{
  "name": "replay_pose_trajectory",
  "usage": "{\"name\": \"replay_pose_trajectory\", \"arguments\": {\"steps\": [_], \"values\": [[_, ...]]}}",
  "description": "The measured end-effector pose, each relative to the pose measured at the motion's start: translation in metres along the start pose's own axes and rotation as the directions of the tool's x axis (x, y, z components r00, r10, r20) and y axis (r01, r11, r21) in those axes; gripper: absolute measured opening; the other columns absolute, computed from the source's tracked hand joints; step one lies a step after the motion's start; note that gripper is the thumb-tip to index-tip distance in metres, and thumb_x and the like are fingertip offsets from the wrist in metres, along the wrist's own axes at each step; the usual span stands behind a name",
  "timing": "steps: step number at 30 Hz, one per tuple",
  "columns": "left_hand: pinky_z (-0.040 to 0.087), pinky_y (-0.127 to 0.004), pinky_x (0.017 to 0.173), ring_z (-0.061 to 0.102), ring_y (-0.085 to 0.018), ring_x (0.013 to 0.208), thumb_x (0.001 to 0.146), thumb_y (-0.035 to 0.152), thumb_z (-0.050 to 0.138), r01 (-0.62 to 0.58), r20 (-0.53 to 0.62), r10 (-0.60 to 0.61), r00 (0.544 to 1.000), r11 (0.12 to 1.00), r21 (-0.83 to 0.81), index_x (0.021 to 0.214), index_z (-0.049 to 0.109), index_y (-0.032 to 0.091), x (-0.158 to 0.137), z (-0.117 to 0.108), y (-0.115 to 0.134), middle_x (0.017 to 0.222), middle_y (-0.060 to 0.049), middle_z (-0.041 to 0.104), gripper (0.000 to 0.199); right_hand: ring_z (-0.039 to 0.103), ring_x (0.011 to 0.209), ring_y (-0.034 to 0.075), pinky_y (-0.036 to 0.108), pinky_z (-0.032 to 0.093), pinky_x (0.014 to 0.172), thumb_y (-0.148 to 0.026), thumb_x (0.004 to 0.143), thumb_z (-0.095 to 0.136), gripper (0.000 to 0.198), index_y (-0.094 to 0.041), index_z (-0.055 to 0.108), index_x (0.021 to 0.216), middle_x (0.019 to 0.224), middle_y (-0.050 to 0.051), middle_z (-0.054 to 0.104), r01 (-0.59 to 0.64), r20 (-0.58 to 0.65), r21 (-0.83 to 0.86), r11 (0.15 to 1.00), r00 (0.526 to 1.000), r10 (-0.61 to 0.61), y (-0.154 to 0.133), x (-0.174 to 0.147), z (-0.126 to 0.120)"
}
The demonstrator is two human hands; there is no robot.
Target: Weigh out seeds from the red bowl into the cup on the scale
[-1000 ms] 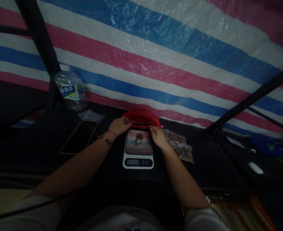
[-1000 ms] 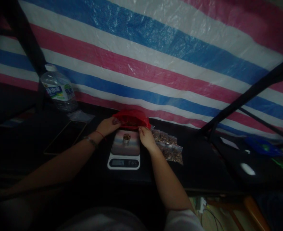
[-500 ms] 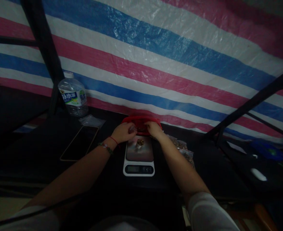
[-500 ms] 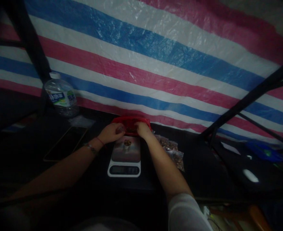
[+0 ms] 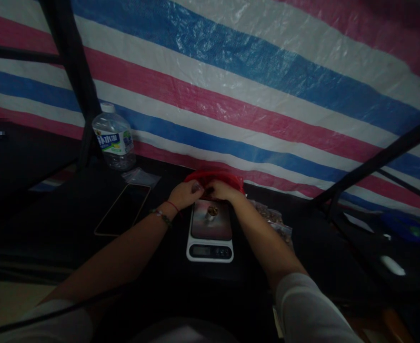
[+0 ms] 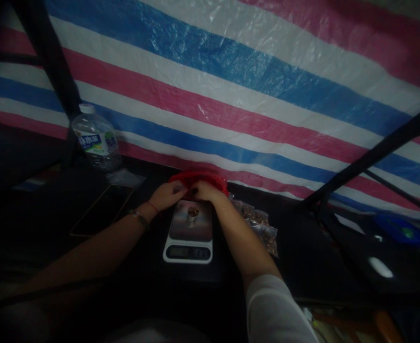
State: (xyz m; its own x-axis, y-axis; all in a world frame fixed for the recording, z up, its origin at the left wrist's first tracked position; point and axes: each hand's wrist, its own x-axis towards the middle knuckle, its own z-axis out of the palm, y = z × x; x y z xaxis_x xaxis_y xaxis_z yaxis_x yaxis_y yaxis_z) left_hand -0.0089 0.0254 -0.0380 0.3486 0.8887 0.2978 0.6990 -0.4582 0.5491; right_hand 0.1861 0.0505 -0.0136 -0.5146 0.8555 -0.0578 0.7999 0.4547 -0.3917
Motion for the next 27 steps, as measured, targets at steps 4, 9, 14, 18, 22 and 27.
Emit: {"name": "replay_pose_trajectory", "arguments": {"steps": [4, 9, 14, 18, 22, 27], "values": [[0.045, -0.029, 0.066, 0.066, -0.023, 0.078, 0.086, 0.05, 0.046, 0.013, 0.023, -0.014, 1.0, 1.0, 0.026, 0.092, 0.064, 0.02, -0.001, -0.002, 0.003, 0.085, -0.006, 0.07, 0.036, 0.063, 0.071, 0.015, 0.021, 0.044, 0.064, -0.009, 0.073, 0.061, 0.028, -0.016, 0.073, 0.097, 0.091, 0.006, 0.073, -0.026, 0.084, -0.094, 0.995, 0.996, 0.034, -0.002, 0.003, -0.002], [0.045, -0.029, 0.065, 0.066, -0.023, 0.076, 0.085, 0.053, 0.045, 0.031, 0.015, -0.032, 0.999, 0.999, 0.044, 0.093, 0.064, 0.019, -0.001, -0.002, 0.003, 0.084, -0.007, 0.07, 0.04, 0.065, 0.079, 0.018, 0.023, 0.045, 0.068, -0.011, 0.079, 0.059, 0.022, -0.016, 0.073, 0.096, 0.094, 0.008, 0.073, -0.055, 0.051, -0.199, 0.978, 0.997, 0.066, -0.007, 0.006, -0.002], [0.044, -0.029, 0.065, 0.066, -0.023, 0.078, 0.085, 0.053, 0.045, 0.036, 0.017, -0.037, 0.999, 0.998, 0.046, 0.092, 0.065, 0.019, 0.0, 0.0, 0.001, 0.083, -0.007, 0.07, 0.04, 0.065, 0.078, 0.018, 0.025, 0.045, 0.07, -0.011, 0.079, 0.06, 0.02, -0.016, 0.074, 0.093, 0.092, 0.008, 0.073, -0.056, 0.045, -0.22, 0.974, 0.997, 0.068, -0.01, 0.006, -0.001], [0.044, -0.029, 0.065, 0.066, -0.023, 0.078, 0.085, 0.05, 0.047, 0.036, 0.003, -0.036, 0.999, 0.999, 0.029, 0.095, 0.065, 0.019, 0.0, 0.001, -0.001, 0.084, -0.007, 0.07, 0.037, 0.065, 0.082, 0.017, 0.025, 0.046, 0.075, -0.004, 0.076, 0.058, 0.026, -0.016, 0.073, 0.093, 0.094, 0.007, 0.073, -0.037, -0.076, -0.157, 0.987, 0.997, 0.025, -0.009, 0.002, -0.004], [0.046, -0.029, 0.067, 0.066, -0.021, 0.076, 0.084, 0.047, 0.051, 0.015, -0.018, -0.016, 1.0, 0.999, -0.038, 0.096, 0.065, 0.019, 0.0, 0.002, -0.001, 0.082, -0.006, 0.07, 0.033, 0.065, 0.077, 0.017, 0.026, 0.049, 0.074, -0.007, 0.076, 0.057, 0.021, -0.015, 0.072, 0.089, 0.087, 0.006, 0.073, -0.051, -0.259, -0.01, 0.999, 0.965, 0.046, -0.009, -0.016, -0.004], [0.048, -0.031, 0.073, 0.065, -0.021, 0.08, 0.083, 0.044, 0.053, -0.063, -0.082, 0.052, 0.995, 0.988, -0.14, 0.094, 0.064, 0.018, 0.0, 0.002, -0.001, 0.088, -0.006, 0.069, 0.03, 0.064, 0.096, 0.017, 0.032, 0.048, 0.09, -0.002, 0.077, 0.044, 0.04, -0.017, 0.069, 0.103, 0.104, 0.007, 0.07, 0.115, -0.381, 0.194, 0.974, 0.924, -0.033, -0.014, -0.057, 0.001]]}}
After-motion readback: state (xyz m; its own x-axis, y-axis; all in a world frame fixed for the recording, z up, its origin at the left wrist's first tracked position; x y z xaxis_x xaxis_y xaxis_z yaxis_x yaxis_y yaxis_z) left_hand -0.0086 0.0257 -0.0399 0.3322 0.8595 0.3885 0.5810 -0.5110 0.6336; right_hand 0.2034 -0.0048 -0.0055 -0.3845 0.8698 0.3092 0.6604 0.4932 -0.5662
